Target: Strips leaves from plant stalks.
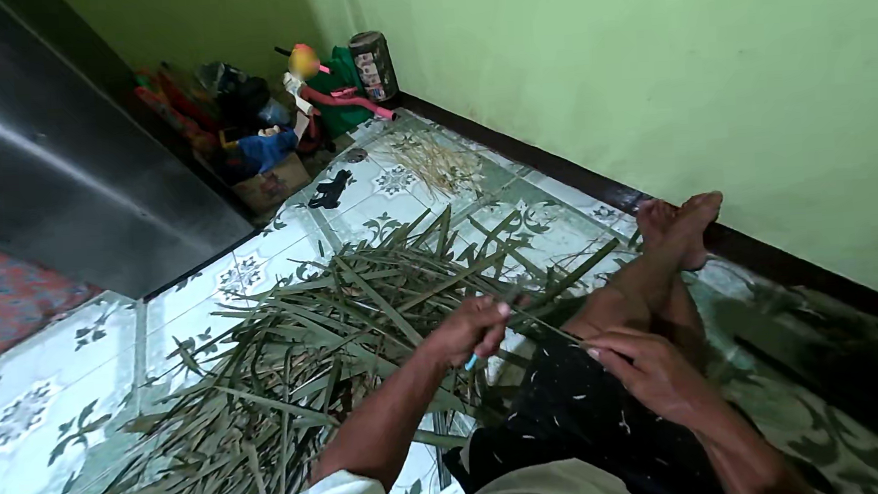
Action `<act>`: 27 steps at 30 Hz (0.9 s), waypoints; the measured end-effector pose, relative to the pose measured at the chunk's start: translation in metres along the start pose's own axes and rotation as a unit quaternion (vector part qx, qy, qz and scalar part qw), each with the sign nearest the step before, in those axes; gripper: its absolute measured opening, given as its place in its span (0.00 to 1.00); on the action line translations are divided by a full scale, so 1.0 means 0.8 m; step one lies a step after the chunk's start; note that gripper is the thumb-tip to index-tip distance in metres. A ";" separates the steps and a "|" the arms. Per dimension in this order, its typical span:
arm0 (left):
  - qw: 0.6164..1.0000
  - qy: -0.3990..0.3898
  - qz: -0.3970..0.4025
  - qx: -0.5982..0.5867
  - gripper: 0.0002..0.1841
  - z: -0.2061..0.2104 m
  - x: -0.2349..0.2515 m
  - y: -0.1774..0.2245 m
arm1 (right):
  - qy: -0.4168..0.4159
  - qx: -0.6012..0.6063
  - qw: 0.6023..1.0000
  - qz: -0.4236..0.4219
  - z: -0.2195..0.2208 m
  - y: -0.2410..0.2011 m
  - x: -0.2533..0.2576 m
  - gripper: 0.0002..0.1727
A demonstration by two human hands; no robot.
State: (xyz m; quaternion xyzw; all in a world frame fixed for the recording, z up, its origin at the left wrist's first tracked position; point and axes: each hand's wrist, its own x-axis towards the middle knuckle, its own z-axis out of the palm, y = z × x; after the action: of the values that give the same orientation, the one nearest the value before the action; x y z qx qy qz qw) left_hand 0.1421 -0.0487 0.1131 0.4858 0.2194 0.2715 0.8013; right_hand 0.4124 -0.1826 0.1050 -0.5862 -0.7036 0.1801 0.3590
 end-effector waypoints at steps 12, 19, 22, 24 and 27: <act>0.999 0.011 0.041 -0.034 0.23 0.004 -0.001 0.020 | -0.003 0.004 1.000 -0.006 -0.006 0.004 -0.002 0.17; 0.975 0.152 0.155 -0.040 0.22 -0.096 -0.037 0.107 | -0.055 0.010 0.997 0.052 -0.047 0.069 -0.055 0.18; 0.966 0.191 0.171 -0.005 0.20 -0.124 -0.054 0.129 | -0.038 0.014 0.999 0.026 -0.064 0.105 -0.080 0.18; 0.961 0.211 0.178 0.004 0.21 -0.138 -0.064 0.144 | -0.047 -0.014 0.999 0.021 -0.082 0.113 -0.092 0.18; 0.950 0.241 0.196 0.034 0.22 -0.164 -0.078 0.167 | -0.112 -0.022 0.981 0.154 -0.112 0.115 -0.106 0.18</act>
State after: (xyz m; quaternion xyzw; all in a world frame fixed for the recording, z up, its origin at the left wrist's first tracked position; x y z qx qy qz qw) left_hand -0.0155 0.0486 0.1819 0.4664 0.3160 0.5246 0.6383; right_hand 0.5451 -0.2560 0.0791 -0.6717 -0.6443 0.2823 0.2324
